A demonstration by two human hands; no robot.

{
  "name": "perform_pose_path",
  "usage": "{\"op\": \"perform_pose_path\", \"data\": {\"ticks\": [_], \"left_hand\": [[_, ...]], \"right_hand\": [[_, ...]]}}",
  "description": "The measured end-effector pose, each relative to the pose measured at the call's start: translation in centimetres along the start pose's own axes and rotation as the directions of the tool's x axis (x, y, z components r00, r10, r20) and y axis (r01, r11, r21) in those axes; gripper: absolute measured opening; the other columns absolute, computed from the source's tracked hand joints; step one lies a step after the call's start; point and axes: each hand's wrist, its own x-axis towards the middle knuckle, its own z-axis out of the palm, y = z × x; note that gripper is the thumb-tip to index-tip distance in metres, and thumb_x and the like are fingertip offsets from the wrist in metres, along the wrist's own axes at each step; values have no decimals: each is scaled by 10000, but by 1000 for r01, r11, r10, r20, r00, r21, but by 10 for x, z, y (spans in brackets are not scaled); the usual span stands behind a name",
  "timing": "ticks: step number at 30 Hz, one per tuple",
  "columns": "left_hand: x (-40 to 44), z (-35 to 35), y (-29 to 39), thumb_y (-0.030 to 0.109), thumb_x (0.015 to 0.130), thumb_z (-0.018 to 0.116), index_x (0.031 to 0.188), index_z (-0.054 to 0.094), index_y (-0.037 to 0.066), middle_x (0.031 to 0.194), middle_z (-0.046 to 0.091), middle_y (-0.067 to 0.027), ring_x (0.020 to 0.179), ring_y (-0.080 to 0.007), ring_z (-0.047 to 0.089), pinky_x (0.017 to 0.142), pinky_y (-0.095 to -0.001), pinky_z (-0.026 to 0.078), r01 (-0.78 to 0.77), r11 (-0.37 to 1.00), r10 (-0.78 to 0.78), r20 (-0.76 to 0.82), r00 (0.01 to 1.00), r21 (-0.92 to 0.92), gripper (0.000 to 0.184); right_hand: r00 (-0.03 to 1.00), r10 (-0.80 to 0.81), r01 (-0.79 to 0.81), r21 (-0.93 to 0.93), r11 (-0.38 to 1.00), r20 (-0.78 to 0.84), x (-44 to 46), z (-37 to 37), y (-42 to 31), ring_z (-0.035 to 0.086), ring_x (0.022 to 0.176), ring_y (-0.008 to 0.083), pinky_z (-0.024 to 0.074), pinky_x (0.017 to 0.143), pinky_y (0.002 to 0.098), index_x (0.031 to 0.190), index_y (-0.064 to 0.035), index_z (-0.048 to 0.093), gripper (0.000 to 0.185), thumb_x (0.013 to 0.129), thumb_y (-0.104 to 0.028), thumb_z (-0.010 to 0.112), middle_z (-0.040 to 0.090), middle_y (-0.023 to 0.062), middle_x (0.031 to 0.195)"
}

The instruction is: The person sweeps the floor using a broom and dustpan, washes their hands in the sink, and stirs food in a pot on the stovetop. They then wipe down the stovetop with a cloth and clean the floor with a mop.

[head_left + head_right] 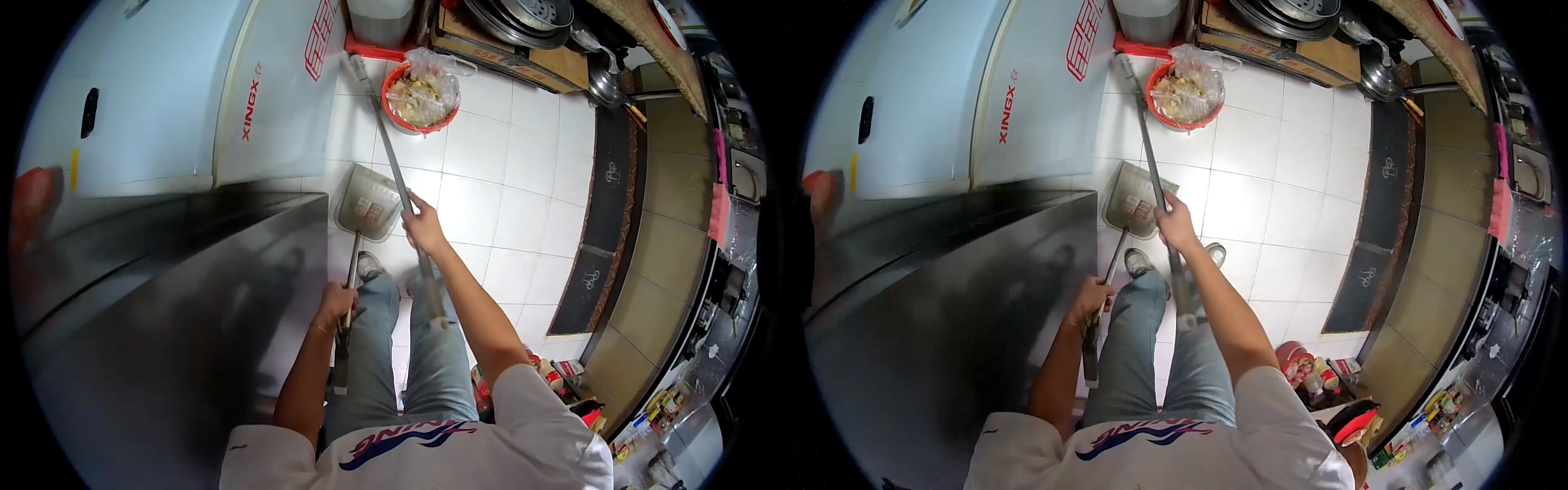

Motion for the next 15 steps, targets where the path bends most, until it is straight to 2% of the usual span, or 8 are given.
{"op": "perform_pose_path", "data": {"ticks": [1,3,4,6,9,12,15], "left_hand": [[-2,1,1,33,736,550,734,553,-49,546,548,-118,402,-181,521,356,-309,396,3,1000,-3,-6,1000,6,82],[-13,2,1,17,733,538,764,542,-48,557,535,-104,407,-173,515,360,-303,401,7,999,-7,-5,1000,-37,73],[-18,3,4,17,733,538,764,542,-48,557,535,-104,407,-173,515,360,-303,401,4,999,-4,-5,1000,-33,73],[-30,6,9,3,733,528,800,531,-52,587,521,-92,424,-159,514,365,-294,407,-28,994,23,-48,999,-101,86],[-37,3,9,-4,734,524,839,516,-54,614,508,-86,436,-150,508,368,-285,411,-52,994,48,-51,998,-97,117],[-54,3,17,-8,736,521,885,509,-56,616,507,-85,435,-148,505,365,-286,405,-56,994,46,-102,994,-97,157],[-60,0,11,-8,741,520,935,498,-61,614,499,-81,440,-146,501,360,-287,397,-64,992,57,-68,996,-111,202]], "right_hand": [[1000,0,-1,9,1000,3,18,6,-5,439,360,121,361,338,272,1364,11,315,560,840,-61,500,511,48,557],[991,116,-93,297,950,-60,37,16,-6,398,363,103,331,331,253,1380,-22,289,577,848,-43,512,493,58,579],[992,113,-90,300,950,-61,39,18,-6,398,363,103,331,331,253,1380,-22,289,577,848,-43,512,493,58,579],[978,207,-143,647,749,-23,37,17,-4,383,369,109,326,335,265,1351,-30,318,554,835,-19,520,503,78,604],[968,249,-170,660,731,-26,8,0,3,405,366,130,350,328,293,1388,-22,257,642,811,1,539,493,71,580],[955,290,-192,616,764,-62,-24,-24,25,406,368,128,346,328,285,1372,-29,288,612,822,-8,553,500,70,583],[940,333,-231,581,780,-74,-55,-53,32,405,367,128,336,322,283,1365,-31,301,598,824,-2,554,501,67,582]]}}
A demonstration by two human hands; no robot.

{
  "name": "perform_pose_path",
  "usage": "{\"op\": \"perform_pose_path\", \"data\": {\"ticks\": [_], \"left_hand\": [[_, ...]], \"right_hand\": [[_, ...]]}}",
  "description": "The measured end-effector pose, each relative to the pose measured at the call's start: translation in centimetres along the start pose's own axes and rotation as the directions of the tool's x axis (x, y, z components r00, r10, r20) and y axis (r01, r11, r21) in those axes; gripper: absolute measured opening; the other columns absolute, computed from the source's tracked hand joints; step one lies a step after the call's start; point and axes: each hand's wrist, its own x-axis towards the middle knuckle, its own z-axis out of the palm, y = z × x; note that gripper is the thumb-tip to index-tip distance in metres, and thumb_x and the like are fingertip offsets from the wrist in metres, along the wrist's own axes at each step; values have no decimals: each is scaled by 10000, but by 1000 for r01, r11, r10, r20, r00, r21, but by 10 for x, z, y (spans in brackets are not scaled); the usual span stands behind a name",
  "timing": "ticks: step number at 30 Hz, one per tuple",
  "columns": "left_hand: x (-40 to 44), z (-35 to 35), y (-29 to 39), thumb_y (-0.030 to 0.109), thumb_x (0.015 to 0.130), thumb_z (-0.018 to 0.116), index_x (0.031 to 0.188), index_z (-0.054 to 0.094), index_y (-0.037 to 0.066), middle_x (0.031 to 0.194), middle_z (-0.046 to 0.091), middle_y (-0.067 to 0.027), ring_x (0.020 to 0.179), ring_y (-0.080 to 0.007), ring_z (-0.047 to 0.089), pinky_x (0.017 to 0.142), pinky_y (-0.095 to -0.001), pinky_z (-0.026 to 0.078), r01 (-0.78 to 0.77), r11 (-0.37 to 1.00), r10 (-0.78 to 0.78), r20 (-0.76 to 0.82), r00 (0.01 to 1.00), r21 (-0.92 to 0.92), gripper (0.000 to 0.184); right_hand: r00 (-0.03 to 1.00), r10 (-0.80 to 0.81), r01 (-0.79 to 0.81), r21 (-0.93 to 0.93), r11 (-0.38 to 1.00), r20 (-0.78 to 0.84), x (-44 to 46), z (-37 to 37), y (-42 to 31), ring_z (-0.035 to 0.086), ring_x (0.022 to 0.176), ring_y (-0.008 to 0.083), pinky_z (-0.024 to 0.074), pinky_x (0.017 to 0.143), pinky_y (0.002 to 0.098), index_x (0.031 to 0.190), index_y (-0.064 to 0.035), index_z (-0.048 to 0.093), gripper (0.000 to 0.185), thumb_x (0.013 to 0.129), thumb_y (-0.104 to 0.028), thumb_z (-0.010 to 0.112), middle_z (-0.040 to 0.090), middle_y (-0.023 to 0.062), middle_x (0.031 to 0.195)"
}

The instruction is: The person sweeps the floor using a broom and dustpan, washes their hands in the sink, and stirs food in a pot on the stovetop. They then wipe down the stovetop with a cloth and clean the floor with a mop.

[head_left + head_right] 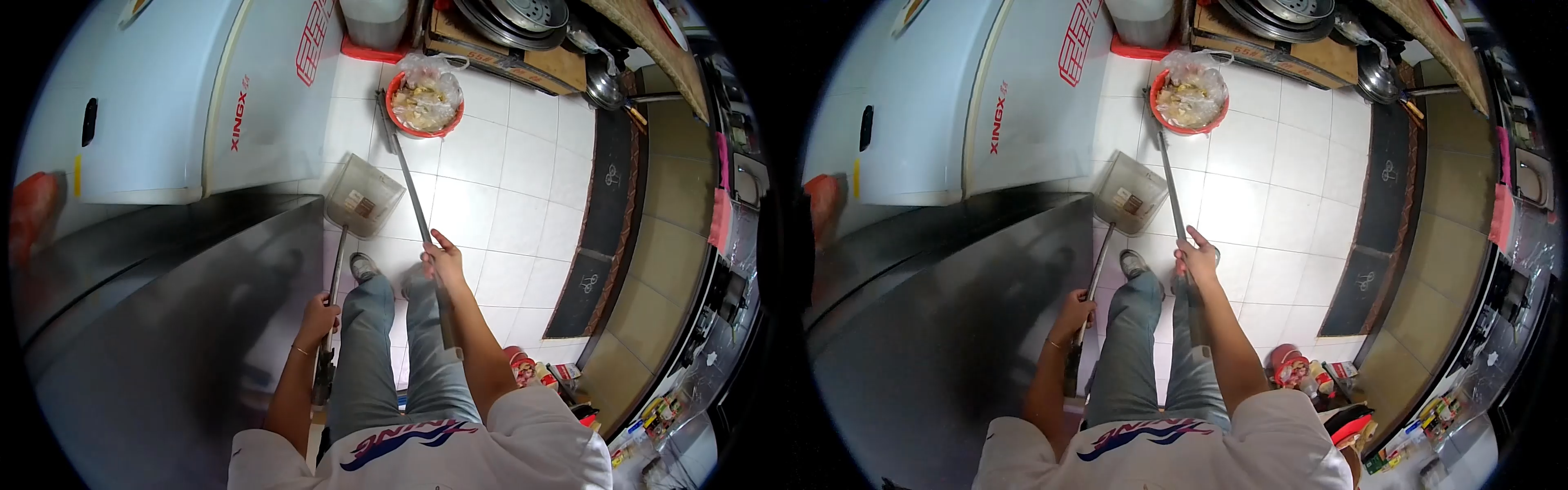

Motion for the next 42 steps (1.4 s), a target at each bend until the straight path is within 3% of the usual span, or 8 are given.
{"op": "perform_pose_path", "data": {"ticks": [6,16,18,26,30,32,34,42], "left_hand": [[-12,-3,-6,-4,750,524,996,480,-55,652,498,-75,450,-135,488,360,-290,386,4,1000,-4,24,1000,27,255],[-52,7,19,18,781,536,918,533,-34,565,476,-53,423,-126,457,364,-281,375,-16,997,18,37,999,-75,146],[-61,6,24,2,810,529,1145,445,-35,662,487,-49,440,-102,454,360,-266,354,17,993,-10,64,998,-120,346],[-96,15,42,13,819,525,1197,405,-23,685,487,-40,425,-87,426,358,-249,335,-102,983,99,-25,995,-150,399],[-116,20,60,11,821,507,1206,376,-15,673,474,-36,421,-78,412,356,-243,325,-107,988,98,-82,992,-115,407],[-123,21,62,8,821,500,1206,371,-15,684,476,-40,424,-76,413,355,-240,321,-108,988,98,-90,991,-111,407],[-129,22,63,5,821,492,1207,366,-14,696,478,-45,427,-73,414,353,-237,318,-112,988,101,-100,990,-105,406],[-134,19,58,-30,824,461,1194,366,-37,755,490,-69,430,-73,409,354,-239,315,-104,975,90,-77,993,-199,382]], "right_hand": [[999,4,-5,-30,1000,-39,-35,-60,3,400,351,119,309,309,279,1355,-29,322,578,826,-7,553,501,62,575],[979,-96,-47,-652,757,-181,-155,-179,-31,371,361,66,301,329,237,1340,-26,397,512,847,-60,529,472,5,535],[964,-156,-25,-653,757,-217,-164,-193,-37,383,365,70,308,335,238,1333,-4,399,501,848,-56,516,476,13,531],[891,-448,207,-810,549,-76,-16,-223,-109,429,387,97,353,348,273,1311,-1,428,515,808,-50,523,478,16,527],[833,-552,228,-932,282,37,85,-193,-164,428,362,128,342,328,300,1345,26,349,673,771,-147,654,471,41,498],[893,-450,50,-991,122,-10,107,-169,-196,600,520,278,477,464,372,1025,85,524,364,761,-144,624,611,216,739],[955,-294,3,-995,102,-27,125,-167,-218,609,548,274,486,485,384,932,68,527,257,766,-119,584,613,214,767],[925,-336,62,-945,-320,175,128,-201,-210,618,853,399,509,733,454,1044,64,481,287,778,-38,450,606,292,919]]}}
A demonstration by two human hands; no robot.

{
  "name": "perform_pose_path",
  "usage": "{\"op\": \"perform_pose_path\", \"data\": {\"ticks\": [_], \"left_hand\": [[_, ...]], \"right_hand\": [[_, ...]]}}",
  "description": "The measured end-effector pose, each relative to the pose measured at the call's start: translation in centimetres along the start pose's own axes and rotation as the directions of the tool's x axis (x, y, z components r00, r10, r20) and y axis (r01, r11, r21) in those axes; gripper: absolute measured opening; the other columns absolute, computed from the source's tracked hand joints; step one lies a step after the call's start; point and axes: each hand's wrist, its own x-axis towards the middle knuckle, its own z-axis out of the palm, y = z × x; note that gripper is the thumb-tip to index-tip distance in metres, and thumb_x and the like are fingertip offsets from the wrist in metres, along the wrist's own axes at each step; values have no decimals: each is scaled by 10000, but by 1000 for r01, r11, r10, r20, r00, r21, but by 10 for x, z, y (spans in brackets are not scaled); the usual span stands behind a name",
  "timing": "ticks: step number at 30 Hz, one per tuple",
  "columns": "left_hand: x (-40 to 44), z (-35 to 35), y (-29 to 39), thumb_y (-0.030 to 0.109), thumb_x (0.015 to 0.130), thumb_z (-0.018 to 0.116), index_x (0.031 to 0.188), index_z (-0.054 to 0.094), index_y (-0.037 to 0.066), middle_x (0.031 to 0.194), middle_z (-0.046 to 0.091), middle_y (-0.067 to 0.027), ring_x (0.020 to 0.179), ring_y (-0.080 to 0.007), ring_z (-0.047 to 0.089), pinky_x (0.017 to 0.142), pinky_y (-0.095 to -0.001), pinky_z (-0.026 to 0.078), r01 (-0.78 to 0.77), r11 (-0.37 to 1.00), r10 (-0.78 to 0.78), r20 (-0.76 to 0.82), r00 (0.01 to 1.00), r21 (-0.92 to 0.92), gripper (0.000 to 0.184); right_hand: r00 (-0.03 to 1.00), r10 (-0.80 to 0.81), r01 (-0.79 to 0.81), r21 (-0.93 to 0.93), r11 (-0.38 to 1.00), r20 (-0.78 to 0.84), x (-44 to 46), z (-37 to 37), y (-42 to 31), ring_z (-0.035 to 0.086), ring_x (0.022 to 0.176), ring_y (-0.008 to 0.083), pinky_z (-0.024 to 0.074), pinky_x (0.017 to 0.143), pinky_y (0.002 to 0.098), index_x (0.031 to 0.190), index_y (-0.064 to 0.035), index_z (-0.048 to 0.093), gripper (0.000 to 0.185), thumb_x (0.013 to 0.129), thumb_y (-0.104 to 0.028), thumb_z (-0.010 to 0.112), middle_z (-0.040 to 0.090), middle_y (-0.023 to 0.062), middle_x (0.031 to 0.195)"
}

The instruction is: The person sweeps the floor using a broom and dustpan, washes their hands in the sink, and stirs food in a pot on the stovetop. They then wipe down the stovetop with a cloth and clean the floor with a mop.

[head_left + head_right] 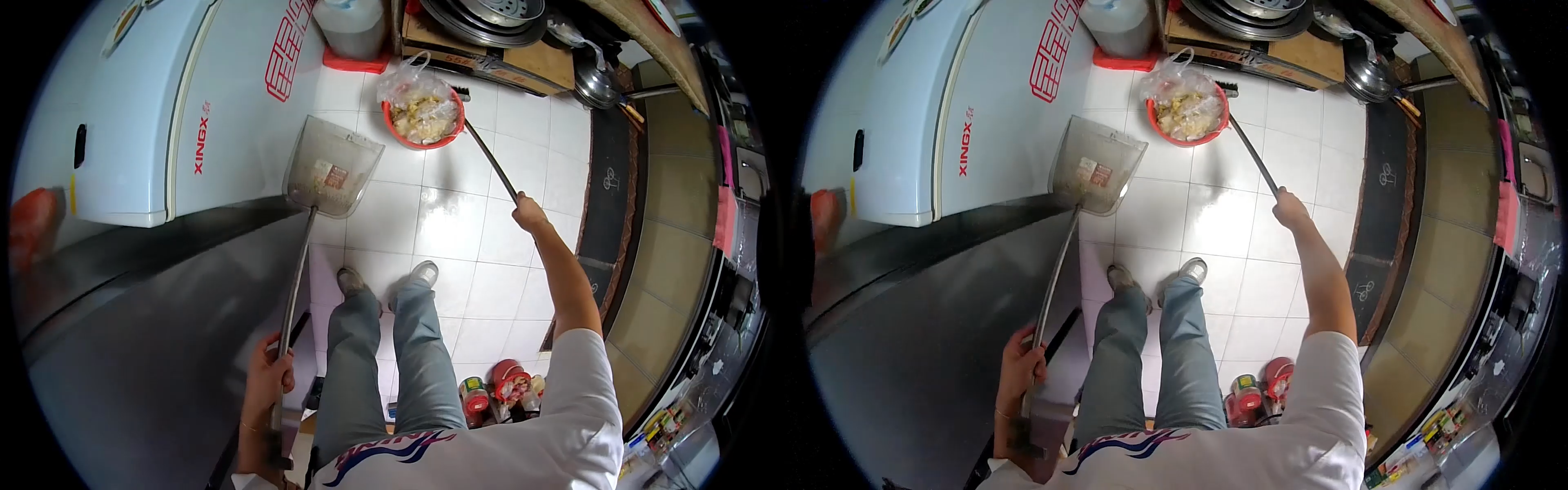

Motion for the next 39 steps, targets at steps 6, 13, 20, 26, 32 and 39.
{"op": "perform_pose_path", "data": {"ticks": [6,13,20,26,32,39], "left_hand": [[-11,0,20,-28,822,480,1227,399,-29,803,528,-63,457,-76,445,359,-248,358,-40,999,39,-37,999,-18,414],[-3,-2,43,-35,827,461,1218,369,-51,721,498,-67,432,-78,410,358,-243,334,-83,995,85,-53,995,48,401],[34,-12,43,-24,822,477,1238,341,-79,768,508,-79,461,-82,437,365,-244,351,-93,993,93,2,996,76,441],[47,-16,31,-22,819,481,1247,327,-75,794,513,-85,468,-85,443,367,-251,357,-48,998,47,42,998,42,457],[50,-35,10,-24,813,489,1251,317,-68,800,513,-87,478,-84,441,373,-249,357,-22,999,20,56,998,30,473],[71,-38,-4,-21,803,505,1236,332,-65,757,504,-80,485,-90,445,387,-246,355,34,999,-34,65,997,8,468]], "right_hand": [[998,40,-38,-45,998,43,-32,0,15,615,864,397,502,751,458,1089,81,449,329,784,-39,430,612,284,896],[994,20,-25,44,999,106,-99,30,26,609,758,420,498,682,481,1032,69,425,318,761,-78,501,602,288,777],[968,85,-103,67,992,235,-196,76,32,601,734,417,487,668,483,1069,84,414,369,770,-108,513,603,265,760],[914,127,-202,161,966,385,-295,107,29,606,670,401,483,590,459,984,35,414,321,749,-116,574,592,254,698],[903,228,-374,406,834,364,-341,83,15,611,669,376,464,569,421,968,47,487,290,738,-96,592,592,239,704],[956,94,-251,607,754,279,-233,3,-8,480,396,146,380,362,296,907,15,517,200,833,-165,563,499,66,546]]}}
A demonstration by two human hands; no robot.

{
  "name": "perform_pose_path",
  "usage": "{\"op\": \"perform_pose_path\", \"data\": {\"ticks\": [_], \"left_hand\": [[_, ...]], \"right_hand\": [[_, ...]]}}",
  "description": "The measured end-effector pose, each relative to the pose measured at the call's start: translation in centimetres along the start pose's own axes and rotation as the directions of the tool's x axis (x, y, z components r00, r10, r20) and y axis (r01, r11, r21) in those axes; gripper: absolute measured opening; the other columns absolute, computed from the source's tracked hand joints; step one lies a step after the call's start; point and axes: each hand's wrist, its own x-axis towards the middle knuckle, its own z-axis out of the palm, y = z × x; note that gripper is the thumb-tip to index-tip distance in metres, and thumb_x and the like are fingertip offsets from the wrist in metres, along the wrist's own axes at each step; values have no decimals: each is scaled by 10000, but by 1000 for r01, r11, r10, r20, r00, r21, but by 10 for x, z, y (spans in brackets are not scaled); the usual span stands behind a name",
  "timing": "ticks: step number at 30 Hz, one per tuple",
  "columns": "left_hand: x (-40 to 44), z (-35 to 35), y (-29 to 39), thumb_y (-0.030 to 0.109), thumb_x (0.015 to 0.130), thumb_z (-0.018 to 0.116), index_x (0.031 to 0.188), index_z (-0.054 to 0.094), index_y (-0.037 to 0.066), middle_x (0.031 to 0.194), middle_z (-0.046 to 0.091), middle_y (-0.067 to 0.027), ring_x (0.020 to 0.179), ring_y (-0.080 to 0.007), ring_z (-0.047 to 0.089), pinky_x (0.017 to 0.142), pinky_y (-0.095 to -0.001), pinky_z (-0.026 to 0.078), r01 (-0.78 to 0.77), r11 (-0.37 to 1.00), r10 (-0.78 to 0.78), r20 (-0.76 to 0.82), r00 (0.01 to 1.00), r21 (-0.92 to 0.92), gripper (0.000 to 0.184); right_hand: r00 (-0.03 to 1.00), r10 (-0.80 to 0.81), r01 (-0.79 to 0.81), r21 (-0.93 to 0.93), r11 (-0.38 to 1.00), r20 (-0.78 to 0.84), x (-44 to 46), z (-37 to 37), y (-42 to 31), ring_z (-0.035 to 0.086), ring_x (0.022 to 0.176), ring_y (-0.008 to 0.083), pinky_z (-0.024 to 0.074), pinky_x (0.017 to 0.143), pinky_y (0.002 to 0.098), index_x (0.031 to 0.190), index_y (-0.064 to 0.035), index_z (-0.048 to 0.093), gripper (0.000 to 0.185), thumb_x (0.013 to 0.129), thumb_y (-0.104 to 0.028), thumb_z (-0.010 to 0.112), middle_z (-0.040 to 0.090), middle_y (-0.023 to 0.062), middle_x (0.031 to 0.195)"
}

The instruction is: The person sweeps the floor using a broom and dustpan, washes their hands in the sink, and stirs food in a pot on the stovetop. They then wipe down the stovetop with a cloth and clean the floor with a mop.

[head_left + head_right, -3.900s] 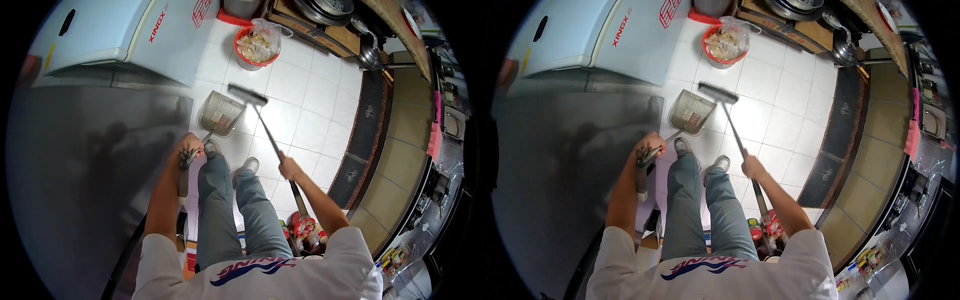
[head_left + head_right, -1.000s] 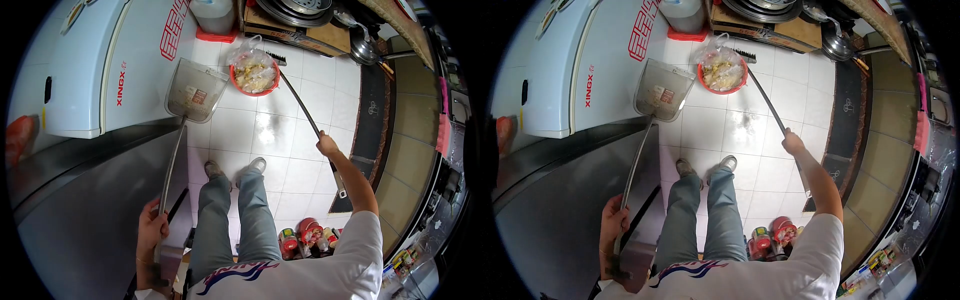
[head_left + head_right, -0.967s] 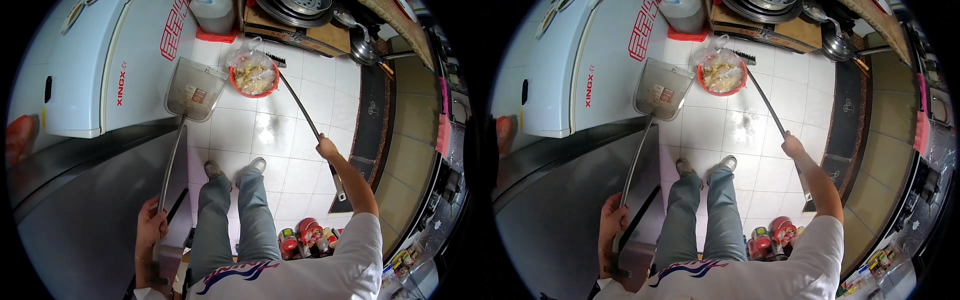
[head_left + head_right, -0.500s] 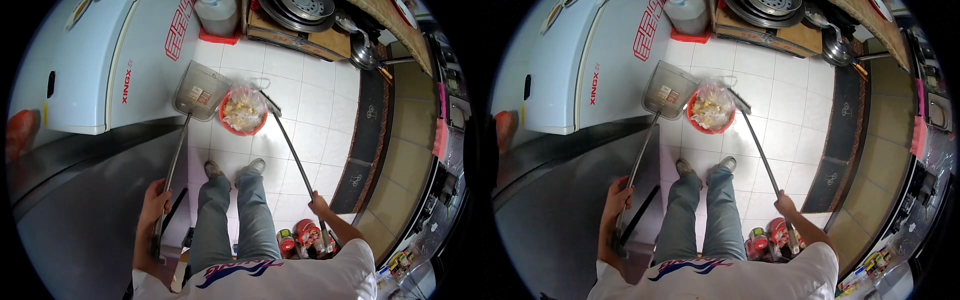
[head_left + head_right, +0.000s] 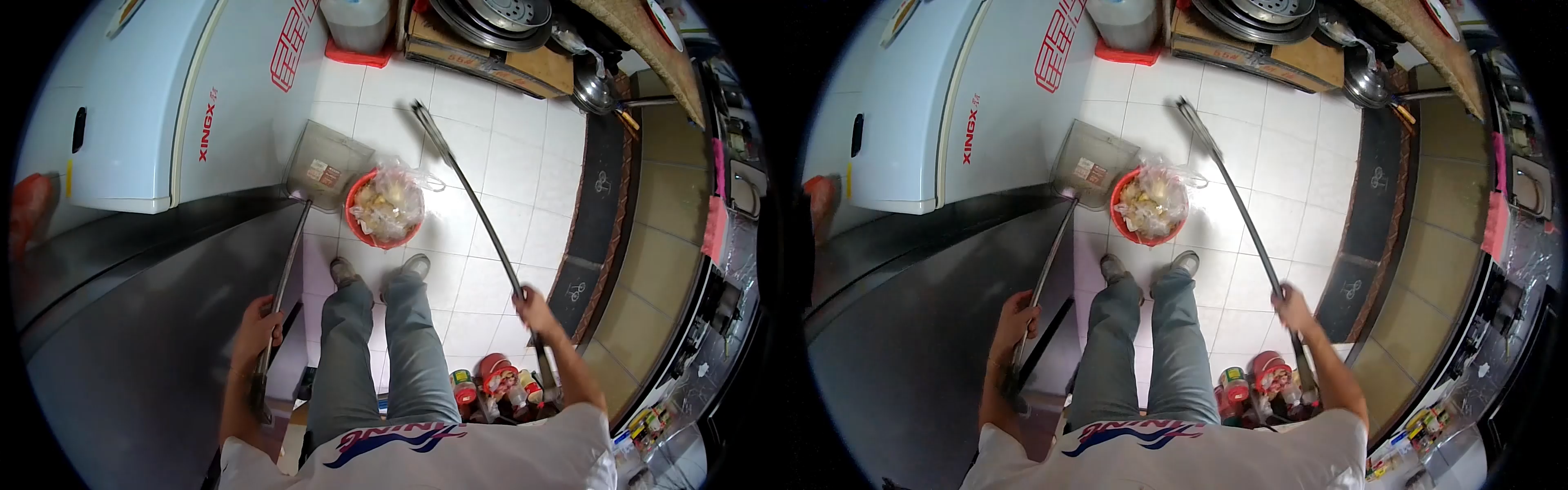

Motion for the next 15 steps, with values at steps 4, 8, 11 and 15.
{"op": "perform_pose_path", "data": {"ticks": [4,8,11,15], "left_hand": [[13,4,-2,-16,799,513,1231,338,-66,754,505,-81,488,-94,446,387,-249,357,0,1000,-1,-43,999,-20,468],[27,2,-3,-10,796,525,1228,343,-67,766,511,-86,492,-97,447,388,-255,367,25,999,-24,-52,998,25,472],[32,5,-1,-10,796,531,1226,349,-65,757,512,-84,486,-99,448,382,-258,368,46,998,-43,-72,997,50,470],[37,-3,2,-10,800,533,1217,366,-66,696,496,-70,469,-99,445,377,-255,361,71,995,-69,-32,997,74,452]], "right_hand": [[957,-11,-115,410,905,291,68,-8,-120,378,314,95,287,291,241,935,-2,544,217,867,-206,568,408,8,460],[900,-86,-255,676,691,428,169,46,-169,405,375,115,320,335,242,1291,-69,394,461,860,-111,554,504,95,613],[877,-145,-284,738,612,458,223,89,-183,445,460,123,355,372,231,1396,-129,262,618,851,-44,541,544,97,683],[910,-18,-323,736,594,414,228,77,-150,349,441,78,310,374,210,1389,-118,306,568,870,-61,529,457,51,654]]}}
